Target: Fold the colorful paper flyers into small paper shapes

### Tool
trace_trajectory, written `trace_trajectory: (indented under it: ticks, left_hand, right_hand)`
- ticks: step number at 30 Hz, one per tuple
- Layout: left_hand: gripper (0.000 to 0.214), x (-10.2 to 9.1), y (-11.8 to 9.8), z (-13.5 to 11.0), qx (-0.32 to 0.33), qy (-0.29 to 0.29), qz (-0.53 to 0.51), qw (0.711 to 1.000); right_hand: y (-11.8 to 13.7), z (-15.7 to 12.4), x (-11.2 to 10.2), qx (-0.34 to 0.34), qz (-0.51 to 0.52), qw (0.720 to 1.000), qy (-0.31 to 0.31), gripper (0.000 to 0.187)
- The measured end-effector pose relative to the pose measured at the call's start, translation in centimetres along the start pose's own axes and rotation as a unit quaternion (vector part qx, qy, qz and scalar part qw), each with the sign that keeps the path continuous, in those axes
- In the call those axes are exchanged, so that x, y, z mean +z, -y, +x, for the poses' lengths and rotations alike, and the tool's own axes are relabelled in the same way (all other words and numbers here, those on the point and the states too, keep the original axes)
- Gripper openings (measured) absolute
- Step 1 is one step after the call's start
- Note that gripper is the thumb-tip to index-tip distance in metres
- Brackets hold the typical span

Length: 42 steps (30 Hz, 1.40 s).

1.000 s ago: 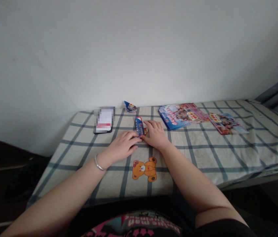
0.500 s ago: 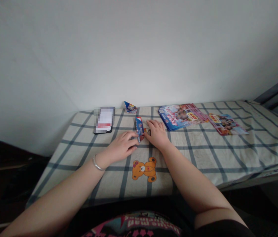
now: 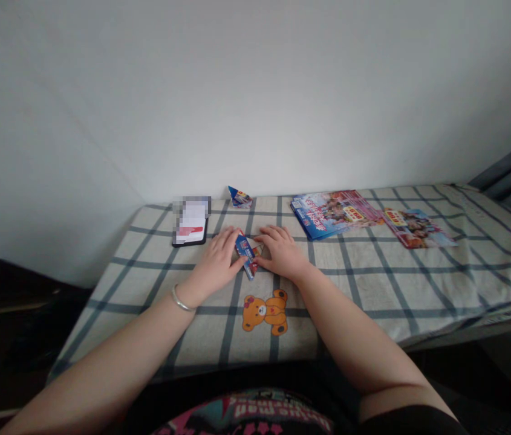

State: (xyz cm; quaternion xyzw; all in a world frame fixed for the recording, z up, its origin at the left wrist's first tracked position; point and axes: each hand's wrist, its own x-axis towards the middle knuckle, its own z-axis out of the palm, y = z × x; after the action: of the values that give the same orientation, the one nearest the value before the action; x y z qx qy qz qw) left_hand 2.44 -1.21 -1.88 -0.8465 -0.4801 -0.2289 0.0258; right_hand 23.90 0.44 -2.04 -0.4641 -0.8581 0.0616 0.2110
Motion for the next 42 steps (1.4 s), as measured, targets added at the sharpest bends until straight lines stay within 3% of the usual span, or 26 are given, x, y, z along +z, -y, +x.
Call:
trace_trajectory:
  ticks: [3, 11, 18, 21, 25, 31, 35, 42]
  left_hand:
    - [0.060, 0.2, 0.3, 0.1, -0.027, -0.018, 0.002, 0.999]
    - [0.049, -0.4, 1.0, 0.6, -0.014, -0.047, -0.069, 0.996]
    - [0.041, -0.9, 1.1, 0.8, -0.026, -0.048, -0.149, 0.987]
    - [0.040, -1.0, 0.8, 0.8, -0.016, -0.027, -0.146, 0.989]
    - [0.036, -1.1, 0.5, 0.6, 0.001, -0.013, -0.100, 0.995]
    - [0.029, -1.4, 0.4, 0.7, -0.005, -0.007, -0.065, 0.998]
    - [0.021, -1.5, 0.3, 0.7, 0.015, 0.013, -0.052, 0.998]
    - [0.018, -1.6, 0.0, 0.6, 0.043, 0.011, -0.043, 0.998]
  right_hand:
    - [0.1, 0.0, -0.2, -0.015, 0.014, 1.000, 0.010, 0.047]
    - [0.2, 0.0, -0.3, -0.022, 0.024, 0.999, 0.001, 0.047]
    - [0.0, 0.0, -0.4, 0.028, 0.012, 0.997, -0.072, 0.055]
    - [0.3, 0.0, -1.1, 0.037, -0.019, 0.994, -0.102, 0.043]
    - [1.4, 0.0, -2.0, 0.010, -0.070, 0.995, -0.077, 0.017]
    - [2.5, -0.1, -1.7, -0.052, -0.086, 0.995, -0.001, 0.017]
    - [2.1, 0.1, -1.4, -0.034, -0.087, 0.995, -0.017, 0.024]
    - [1.7, 0.0, -1.7, -0.073, -0.078, 0.993, -0.043, 0.026]
